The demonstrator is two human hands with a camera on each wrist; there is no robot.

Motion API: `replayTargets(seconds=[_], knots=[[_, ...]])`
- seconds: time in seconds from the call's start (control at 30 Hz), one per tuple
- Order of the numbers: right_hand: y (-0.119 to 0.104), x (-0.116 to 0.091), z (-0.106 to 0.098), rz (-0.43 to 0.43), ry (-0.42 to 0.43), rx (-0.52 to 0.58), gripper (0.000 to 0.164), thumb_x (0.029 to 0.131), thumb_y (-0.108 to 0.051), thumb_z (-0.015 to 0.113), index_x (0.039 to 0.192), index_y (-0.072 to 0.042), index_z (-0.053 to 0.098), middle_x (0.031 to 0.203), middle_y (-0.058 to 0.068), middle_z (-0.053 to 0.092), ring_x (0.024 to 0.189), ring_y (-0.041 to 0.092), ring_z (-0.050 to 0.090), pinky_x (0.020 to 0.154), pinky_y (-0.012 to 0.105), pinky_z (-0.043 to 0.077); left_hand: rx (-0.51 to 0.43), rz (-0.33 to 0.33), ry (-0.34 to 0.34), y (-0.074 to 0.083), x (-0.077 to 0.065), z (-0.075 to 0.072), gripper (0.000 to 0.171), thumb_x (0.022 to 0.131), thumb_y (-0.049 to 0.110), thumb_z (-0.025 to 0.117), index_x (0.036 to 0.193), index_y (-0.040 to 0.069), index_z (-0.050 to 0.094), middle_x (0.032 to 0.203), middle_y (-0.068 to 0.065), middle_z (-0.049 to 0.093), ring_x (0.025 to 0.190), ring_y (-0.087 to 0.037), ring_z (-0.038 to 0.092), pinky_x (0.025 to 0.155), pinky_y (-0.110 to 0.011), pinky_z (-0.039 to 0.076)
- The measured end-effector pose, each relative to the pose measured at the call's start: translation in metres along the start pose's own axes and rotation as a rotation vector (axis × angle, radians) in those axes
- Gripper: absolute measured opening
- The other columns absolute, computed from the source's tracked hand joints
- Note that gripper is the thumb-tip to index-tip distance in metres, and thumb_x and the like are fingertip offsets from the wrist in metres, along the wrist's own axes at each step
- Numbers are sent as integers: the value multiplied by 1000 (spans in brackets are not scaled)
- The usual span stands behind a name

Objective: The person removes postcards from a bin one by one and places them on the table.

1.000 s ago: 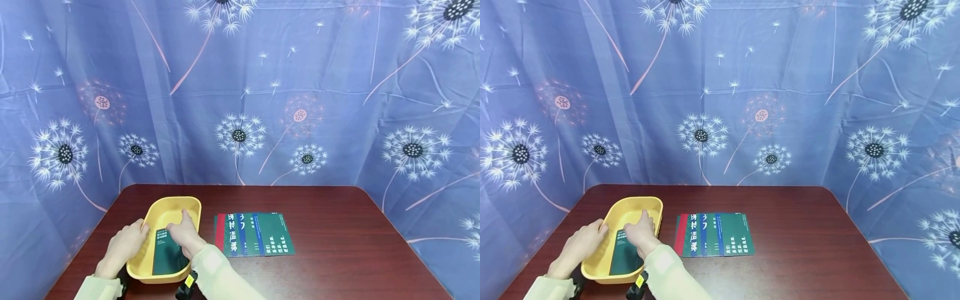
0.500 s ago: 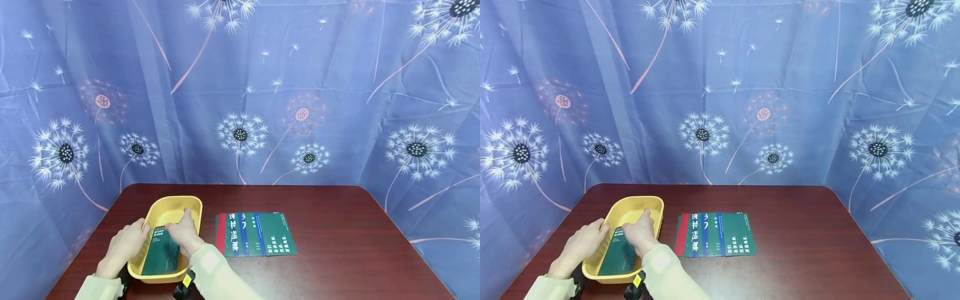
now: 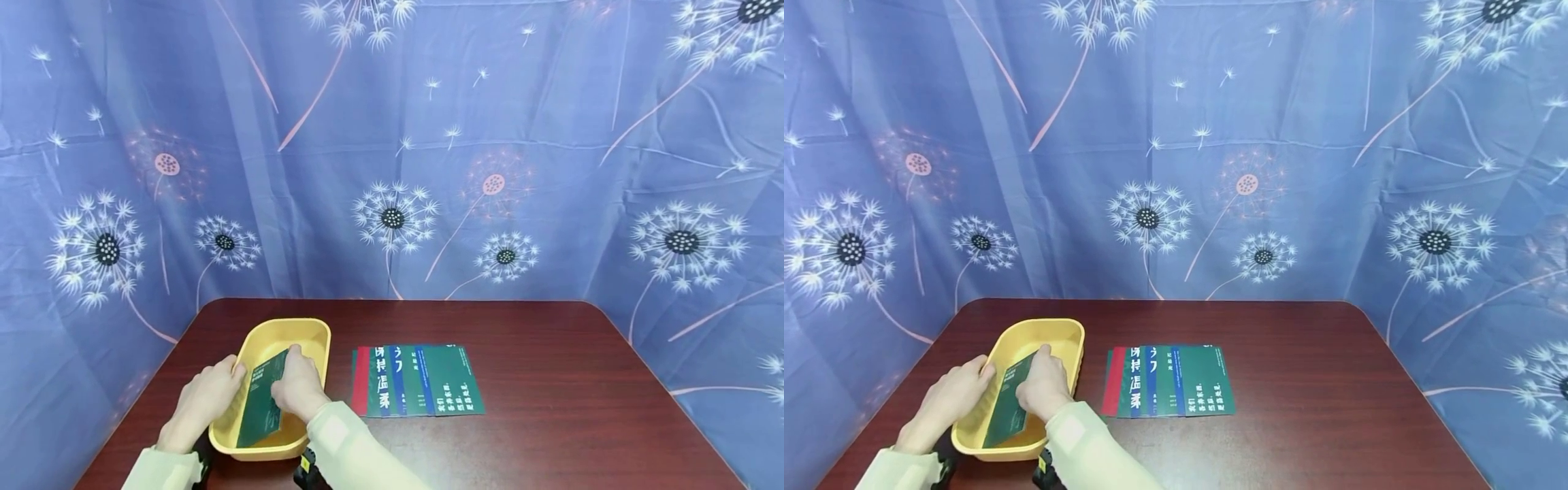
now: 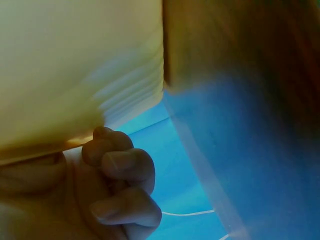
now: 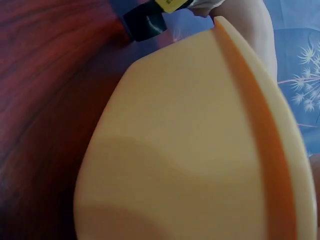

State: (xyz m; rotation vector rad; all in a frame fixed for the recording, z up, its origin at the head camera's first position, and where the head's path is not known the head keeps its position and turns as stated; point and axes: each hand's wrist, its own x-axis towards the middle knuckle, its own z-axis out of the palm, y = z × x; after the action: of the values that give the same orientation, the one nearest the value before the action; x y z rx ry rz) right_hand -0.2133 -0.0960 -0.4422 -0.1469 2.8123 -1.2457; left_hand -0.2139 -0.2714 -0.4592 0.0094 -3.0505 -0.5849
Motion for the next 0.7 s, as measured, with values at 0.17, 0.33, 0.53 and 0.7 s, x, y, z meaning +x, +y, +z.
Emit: replayTargets(seconds=[0.17,0.33,0.53,0.7], knots=[[-1,-1,-7,-53,37,-50,26,84,-13,72,104,-6,56,78,7,59,79,19,63,70,31,51,4,-11,-11,1,0,-1,32,103,30,37,98,6,58,82,-17,62,73,-38,62,55,-52,44],[-4,0,-17,-118,68,-53,15,90,-17,66,86,-10,52,70,5,57,75,21,65,65,32,51,-4,-22,-15,2,1,-3,31,102,30,37,100,6,57,76,-12,59,70,-32,60,56,-51,43],[-1,-1,-26,-173,64,-50,28,92,-16,61,69,-13,45,59,-1,44,58,15,50,55,27,42,-8,-26,-20,1,2,0,33,103,32,36,99,6,57,78,-15,59,69,-32,60,56,-51,43],[3,-2,-33,-204,68,-6,35,93,-14,59,65,-14,38,57,-1,37,51,14,39,51,26,34,-6,-22,-8,1,2,1,32,103,31,36,100,6,57,81,-17,60,72,-34,61,56,-51,43]])
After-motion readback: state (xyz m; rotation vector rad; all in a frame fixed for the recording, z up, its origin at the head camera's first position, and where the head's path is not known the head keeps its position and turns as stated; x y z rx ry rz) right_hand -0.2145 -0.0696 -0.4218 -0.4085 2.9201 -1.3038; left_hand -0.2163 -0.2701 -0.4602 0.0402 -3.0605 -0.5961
